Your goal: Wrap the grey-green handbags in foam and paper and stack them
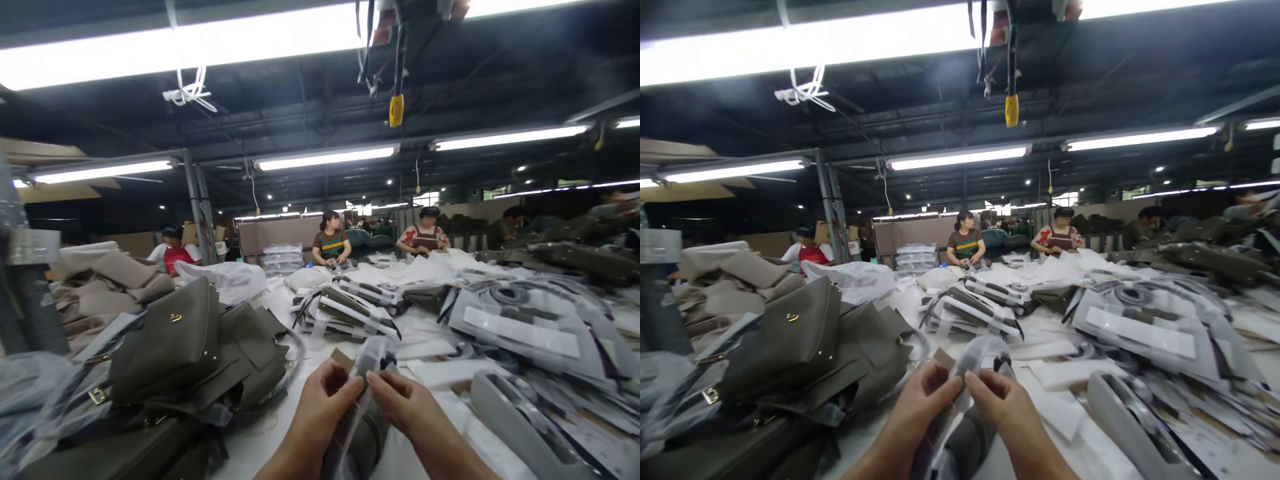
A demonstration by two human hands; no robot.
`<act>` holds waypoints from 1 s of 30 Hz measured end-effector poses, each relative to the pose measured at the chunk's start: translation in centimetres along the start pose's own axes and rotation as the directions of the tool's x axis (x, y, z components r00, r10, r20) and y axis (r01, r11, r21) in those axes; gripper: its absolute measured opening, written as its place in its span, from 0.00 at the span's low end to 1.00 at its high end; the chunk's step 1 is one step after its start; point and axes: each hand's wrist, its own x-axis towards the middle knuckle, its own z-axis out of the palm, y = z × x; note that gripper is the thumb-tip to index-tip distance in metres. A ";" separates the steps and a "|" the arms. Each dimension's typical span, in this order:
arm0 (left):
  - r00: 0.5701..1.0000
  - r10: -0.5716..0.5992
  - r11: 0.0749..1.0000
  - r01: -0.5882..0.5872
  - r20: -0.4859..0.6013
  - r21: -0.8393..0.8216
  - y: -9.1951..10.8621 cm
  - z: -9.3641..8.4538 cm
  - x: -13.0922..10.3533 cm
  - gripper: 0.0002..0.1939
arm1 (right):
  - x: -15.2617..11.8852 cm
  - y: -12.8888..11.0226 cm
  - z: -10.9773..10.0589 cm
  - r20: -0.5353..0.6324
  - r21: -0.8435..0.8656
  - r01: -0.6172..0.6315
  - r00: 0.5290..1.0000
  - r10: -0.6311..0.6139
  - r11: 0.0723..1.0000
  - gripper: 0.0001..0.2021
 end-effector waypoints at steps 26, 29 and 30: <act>0.963 0.221 0.966 -0.195 -0.155 0.169 -0.3 1.8 -1.1 0.13 | -0.5 3.4 2.9 -0.250 0.044 0.281 0.932 -0.262 0.959 0.25; 0.954 0.250 0.954 -0.213 -0.167 0.213 -0.3 1.8 -1.3 0.13 | -0.2 3.5 3.0 -0.232 0.032 0.290 0.933 -0.275 0.957 0.24; 0.951 0.264 0.945 -0.221 -0.162 0.241 -0.1 1.9 -1.4 0.12 | -0.2 3.5 3.0 -0.225 0.036 0.285 0.936 -0.270 0.958 0.24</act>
